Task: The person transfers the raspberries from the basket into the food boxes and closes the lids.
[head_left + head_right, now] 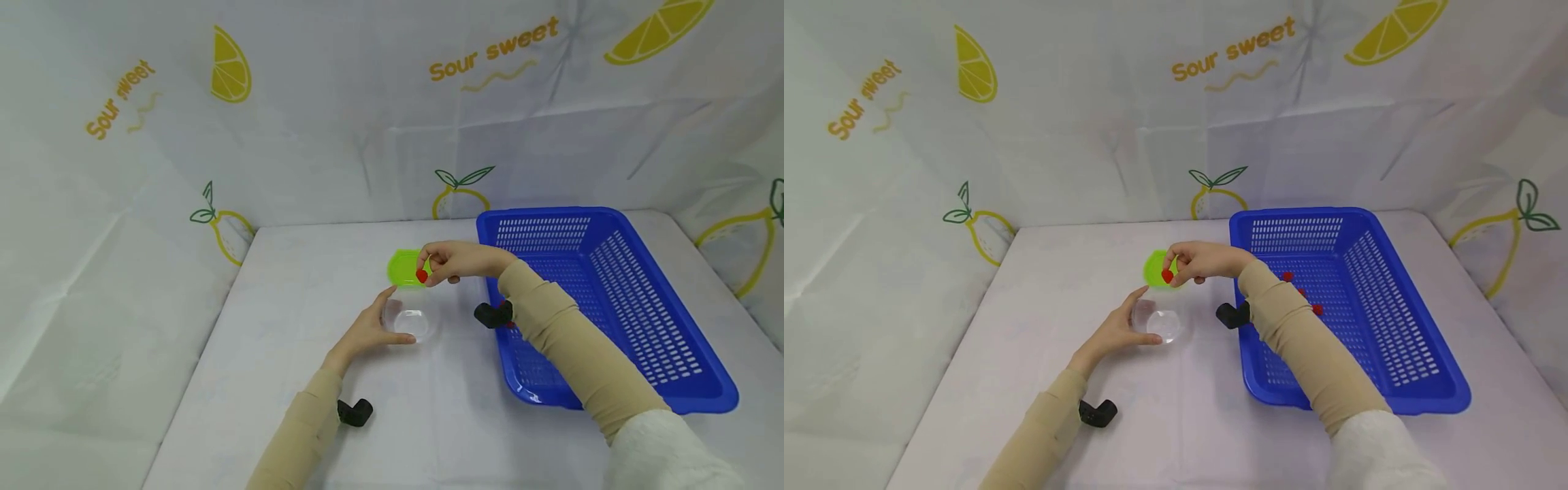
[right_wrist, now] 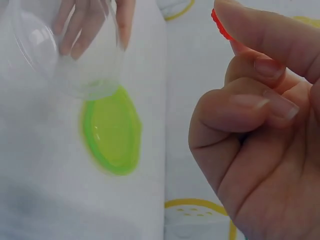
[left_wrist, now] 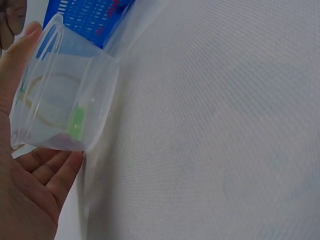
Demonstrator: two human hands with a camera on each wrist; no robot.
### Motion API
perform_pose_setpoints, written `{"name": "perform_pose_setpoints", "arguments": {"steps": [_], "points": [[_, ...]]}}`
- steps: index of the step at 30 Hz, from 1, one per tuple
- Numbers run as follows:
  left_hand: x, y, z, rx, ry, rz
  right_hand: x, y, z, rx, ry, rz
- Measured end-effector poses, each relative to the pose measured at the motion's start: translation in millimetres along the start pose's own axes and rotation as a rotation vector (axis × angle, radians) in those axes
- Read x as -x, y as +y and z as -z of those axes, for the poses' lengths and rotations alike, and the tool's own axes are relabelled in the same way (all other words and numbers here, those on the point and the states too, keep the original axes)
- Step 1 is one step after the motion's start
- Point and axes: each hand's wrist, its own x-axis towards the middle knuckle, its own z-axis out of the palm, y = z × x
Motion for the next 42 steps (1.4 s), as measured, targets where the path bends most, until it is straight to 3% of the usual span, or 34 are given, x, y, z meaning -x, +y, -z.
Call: {"name": "perform_pose_setpoints", "arguments": {"steps": [7,11,25,42], "points": [[0.1,1.3,2.5,0.017,-0.001,0.000,-23.6,4.3,-8.4,0.005,-0.125,-0.030],[1.2,1.5,1.3,0.018,-0.003,0.000,-33.9,4.6,-14.6,0.047,-0.151,-0.049],[1.6,0.4,-0.1,0.023,0.003,-0.007,-51.3,10.1,-31.8,0.257,-0.121,-0.134],[-0.7,-2.5,-0.9,0.033,0.002,-0.003,-53.3,19.7,-37.3,0.345,-0.058,-0.072]]}}
